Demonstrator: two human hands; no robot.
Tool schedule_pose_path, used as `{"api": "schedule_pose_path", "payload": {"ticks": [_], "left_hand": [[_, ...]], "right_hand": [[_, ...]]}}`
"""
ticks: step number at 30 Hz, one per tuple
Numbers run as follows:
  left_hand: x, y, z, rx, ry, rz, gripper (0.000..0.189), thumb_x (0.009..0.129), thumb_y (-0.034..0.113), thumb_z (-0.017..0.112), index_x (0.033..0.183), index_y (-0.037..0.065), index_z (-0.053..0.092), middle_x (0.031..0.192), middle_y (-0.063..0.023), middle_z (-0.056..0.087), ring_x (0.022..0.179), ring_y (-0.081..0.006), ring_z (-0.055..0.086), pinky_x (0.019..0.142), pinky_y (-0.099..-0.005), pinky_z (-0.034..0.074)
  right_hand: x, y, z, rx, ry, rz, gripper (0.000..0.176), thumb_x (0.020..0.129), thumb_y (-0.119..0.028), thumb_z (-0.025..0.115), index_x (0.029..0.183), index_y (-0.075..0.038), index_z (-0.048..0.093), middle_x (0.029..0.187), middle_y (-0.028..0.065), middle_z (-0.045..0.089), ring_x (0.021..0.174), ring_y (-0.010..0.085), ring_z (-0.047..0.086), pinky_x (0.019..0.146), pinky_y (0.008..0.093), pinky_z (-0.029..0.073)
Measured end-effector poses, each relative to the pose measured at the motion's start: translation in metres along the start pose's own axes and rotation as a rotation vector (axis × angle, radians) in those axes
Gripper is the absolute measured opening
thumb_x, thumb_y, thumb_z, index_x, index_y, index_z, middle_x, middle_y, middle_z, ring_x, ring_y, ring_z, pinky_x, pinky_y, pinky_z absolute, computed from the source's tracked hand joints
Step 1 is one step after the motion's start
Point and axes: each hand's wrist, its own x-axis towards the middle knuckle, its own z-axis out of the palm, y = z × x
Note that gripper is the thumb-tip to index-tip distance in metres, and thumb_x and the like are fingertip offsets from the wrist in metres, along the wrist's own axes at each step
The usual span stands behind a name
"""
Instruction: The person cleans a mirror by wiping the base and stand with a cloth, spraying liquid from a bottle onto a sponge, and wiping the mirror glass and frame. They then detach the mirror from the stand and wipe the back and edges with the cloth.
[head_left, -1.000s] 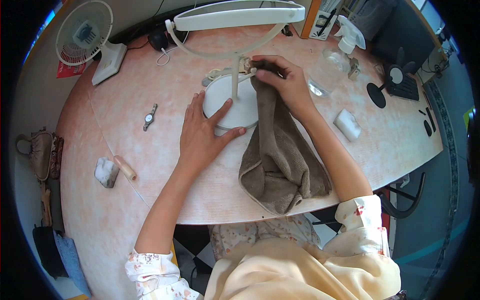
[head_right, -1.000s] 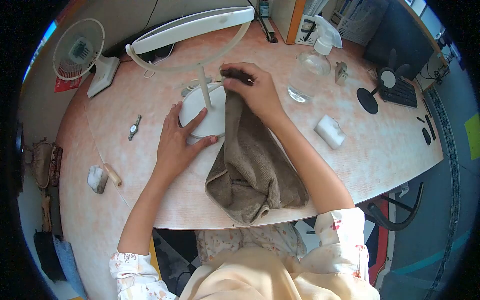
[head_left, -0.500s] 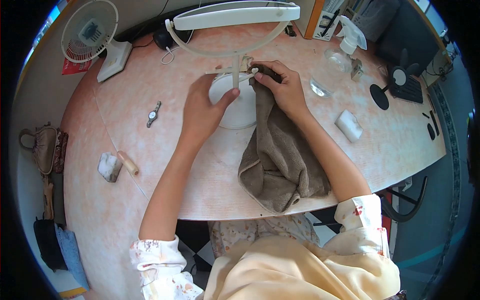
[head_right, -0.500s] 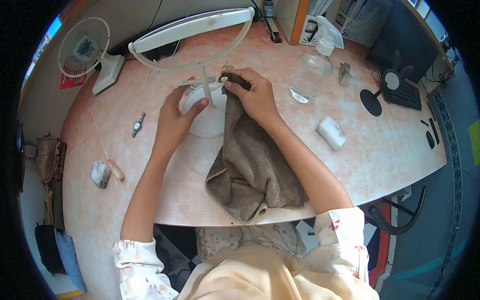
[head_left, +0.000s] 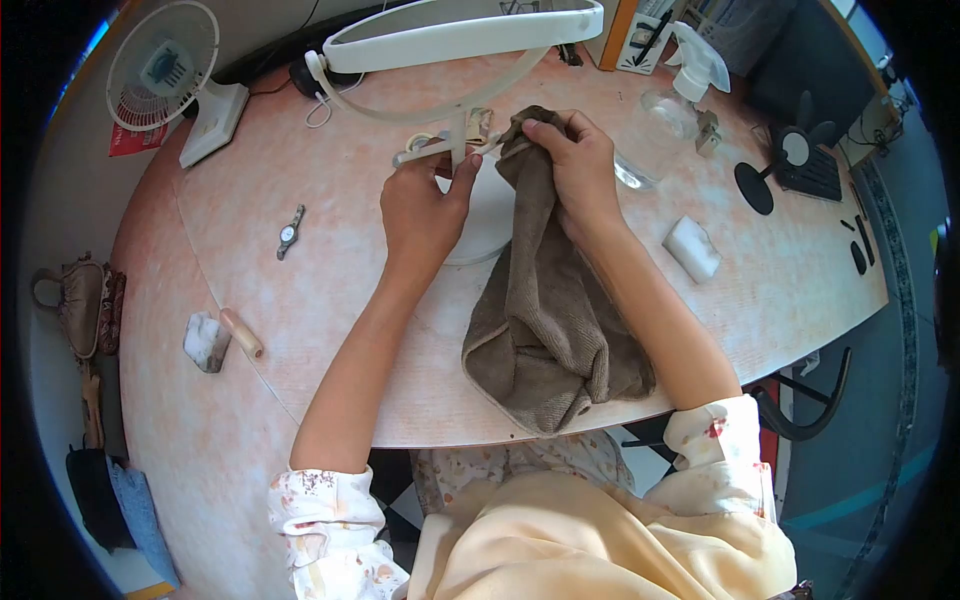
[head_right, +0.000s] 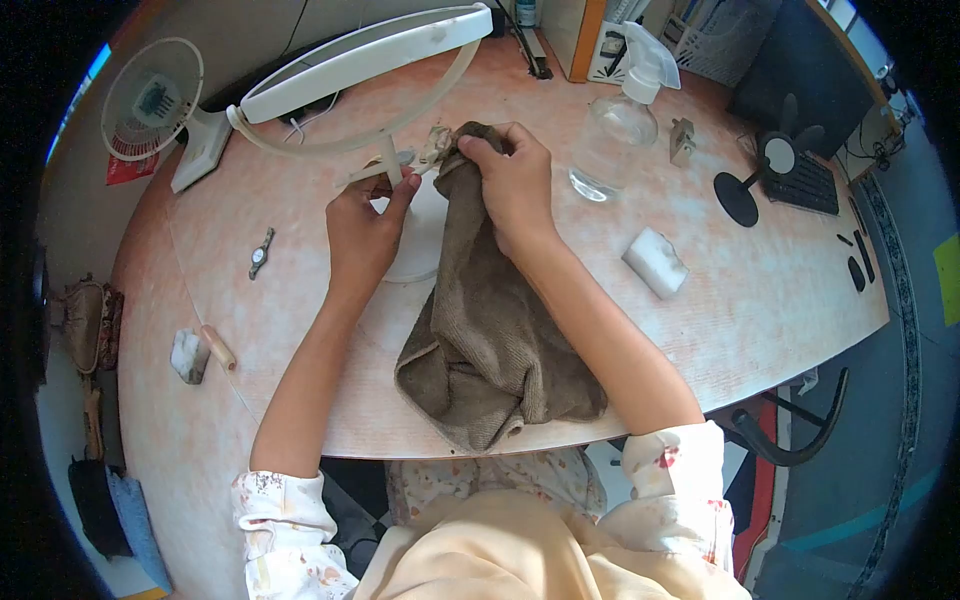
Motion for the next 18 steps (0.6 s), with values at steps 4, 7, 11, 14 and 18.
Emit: {"api": "schedule_pose_path", "payload": {"ticks": [4, 7, 11, 14, 18], "left_hand": [[-0.002, -0.002, 0.003, 0.03, 0.016, 0.011, 0.03, 0.089, 0.027, 0.071, 0.1, 0.0, 0.073, 0.082, -0.0157, 0.073, 0.074, -0.0216, 0.069, 0.069, -0.0341, 0.05], [-0.003, -0.005, 0.005, 0.036, 0.041, 0.037, 0.03, 0.089, 0.027, 0.071, 0.1, 0.0, 0.073, 0.081, -0.0153, 0.072, 0.073, -0.0214, 0.069, 0.067, -0.0341, 0.05], [-0.003, -0.006, 0.007, 0.038, 0.055, 0.05, 0.029, 0.089, 0.028, 0.072, 0.099, 0.0, 0.073, 0.08, -0.015, 0.072, 0.072, -0.0214, 0.069, 0.066, -0.0342, 0.049], [-0.004, -0.006, 0.007, 0.054, 0.059, 0.053, 0.029, 0.089, 0.028, 0.071, 0.099, 0.001, 0.073, 0.08, -0.0146, 0.072, 0.072, -0.0224, 0.069, 0.066, -0.0344, 0.05], [-0.004, -0.006, 0.008, 0.103, 0.067, 0.053, 0.029, 0.089, 0.029, 0.071, 0.098, 0.001, 0.073, 0.081, -0.0147, 0.072, 0.071, -0.024, 0.069, 0.066, -0.0346, 0.05]], "right_hand": [[0.001, 0.017, 0.006, -0.352, -0.034, -0.35, 0.016, 0.083, -0.009, 0.069, 0.096, -0.001, 0.07, 0.086, 0.0124, 0.066, 0.076, 0.0232, 0.065, 0.073, 0.0343, 0.051], [-0.007, 0.013, 0.007, -0.472, -0.032, -0.476, 0.02, 0.082, -0.01, 0.068, 0.1, -0.002, 0.072, 0.091, 0.0146, 0.065, 0.082, 0.0275, 0.066, 0.077, 0.0348, 0.05], [-0.006, 0.01, 0.004, -0.424, -0.042, -0.416, 0.024, 0.083, -0.01, 0.067, 0.105, -0.002, 0.072, 0.093, 0.0146, 0.064, 0.087, 0.0263, 0.066, 0.079, 0.0344, 0.05], [-0.002, 0.011, 0.004, -0.422, -0.065, -0.421, 0.025, 0.083, -0.009, 0.065, 0.106, -0.002, 0.072, 0.095, 0.0155, 0.064, 0.088, 0.0264, 0.065, 0.08, 0.0347, 0.049], [0.002, 0.012, 0.002, -0.541, -0.096, -0.537, 0.026, 0.085, -0.004, 0.063, 0.109, -0.002, 0.071, 0.099, 0.0137, 0.065, 0.089, 0.0246, 0.067, 0.081, 0.0325, 0.051]]}}
